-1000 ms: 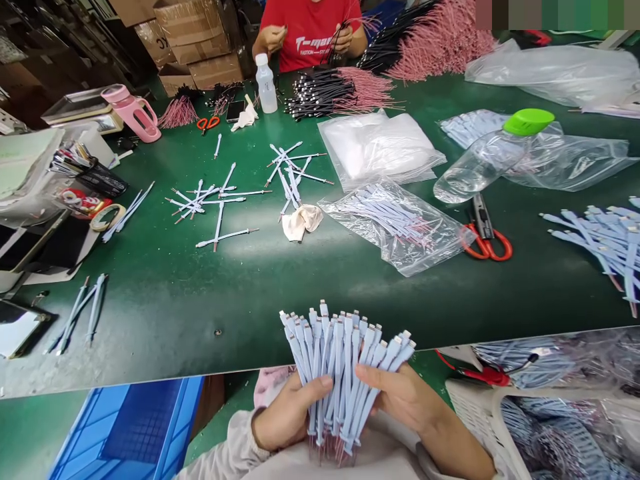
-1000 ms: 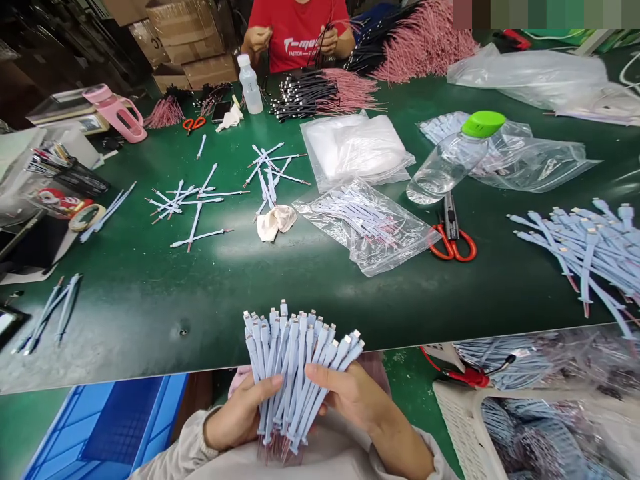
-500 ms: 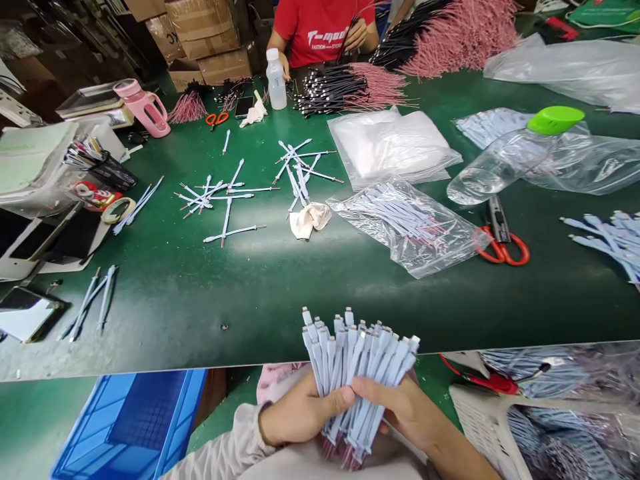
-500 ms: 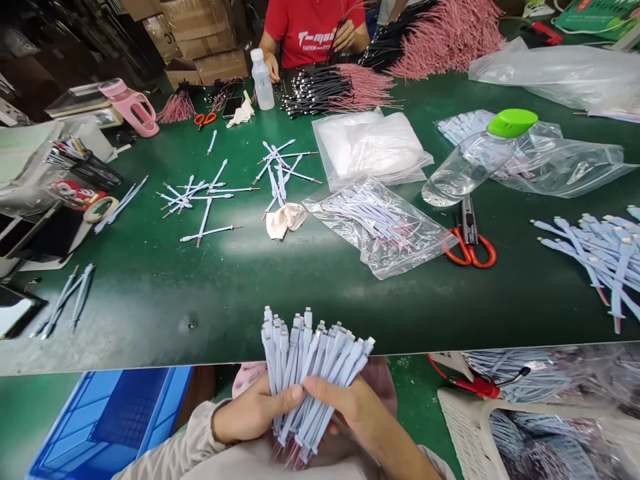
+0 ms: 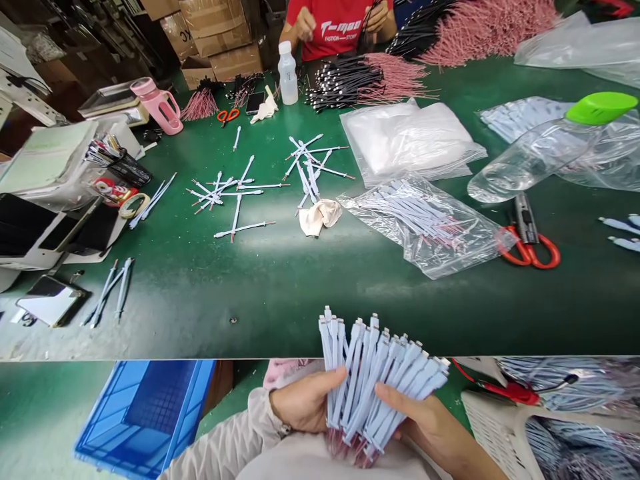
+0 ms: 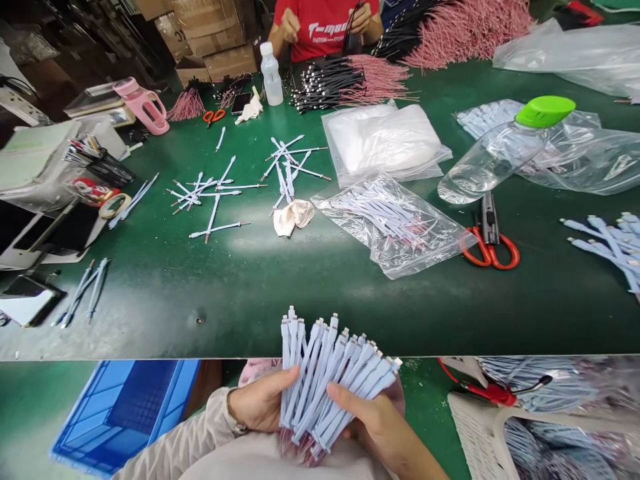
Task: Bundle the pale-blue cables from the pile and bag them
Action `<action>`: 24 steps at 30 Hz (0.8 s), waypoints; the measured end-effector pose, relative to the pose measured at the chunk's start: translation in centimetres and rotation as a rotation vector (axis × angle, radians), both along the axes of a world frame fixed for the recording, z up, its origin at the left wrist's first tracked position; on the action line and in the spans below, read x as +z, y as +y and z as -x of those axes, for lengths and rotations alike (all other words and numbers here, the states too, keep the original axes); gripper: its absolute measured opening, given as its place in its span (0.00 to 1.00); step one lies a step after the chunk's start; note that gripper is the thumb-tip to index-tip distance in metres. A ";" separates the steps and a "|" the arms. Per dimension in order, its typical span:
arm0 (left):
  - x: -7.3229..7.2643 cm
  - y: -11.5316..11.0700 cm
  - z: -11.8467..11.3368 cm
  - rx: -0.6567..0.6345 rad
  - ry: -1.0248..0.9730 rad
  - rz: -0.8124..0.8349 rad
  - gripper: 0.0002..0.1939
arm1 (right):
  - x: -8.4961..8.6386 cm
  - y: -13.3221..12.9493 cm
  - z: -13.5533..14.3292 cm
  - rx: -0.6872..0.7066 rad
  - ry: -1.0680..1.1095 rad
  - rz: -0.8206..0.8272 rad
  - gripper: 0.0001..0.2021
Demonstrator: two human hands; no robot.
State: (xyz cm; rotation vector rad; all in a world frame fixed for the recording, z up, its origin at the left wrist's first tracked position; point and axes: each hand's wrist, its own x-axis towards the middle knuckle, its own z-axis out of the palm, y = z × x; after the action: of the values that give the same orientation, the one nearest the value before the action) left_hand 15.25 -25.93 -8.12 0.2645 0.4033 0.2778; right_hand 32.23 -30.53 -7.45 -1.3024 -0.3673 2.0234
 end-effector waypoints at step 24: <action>-0.1 0.7 1.1 -0.181 -0.042 -0.065 0.26 | -0.1 0.7 -1.1 0.166 0.175 -0.113 0.17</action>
State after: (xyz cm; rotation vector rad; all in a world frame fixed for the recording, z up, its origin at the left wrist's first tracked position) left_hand 14.18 -25.23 -8.22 0.3564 0.3265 0.1185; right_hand 33.33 -29.87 -7.58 -1.0471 -0.5134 2.2014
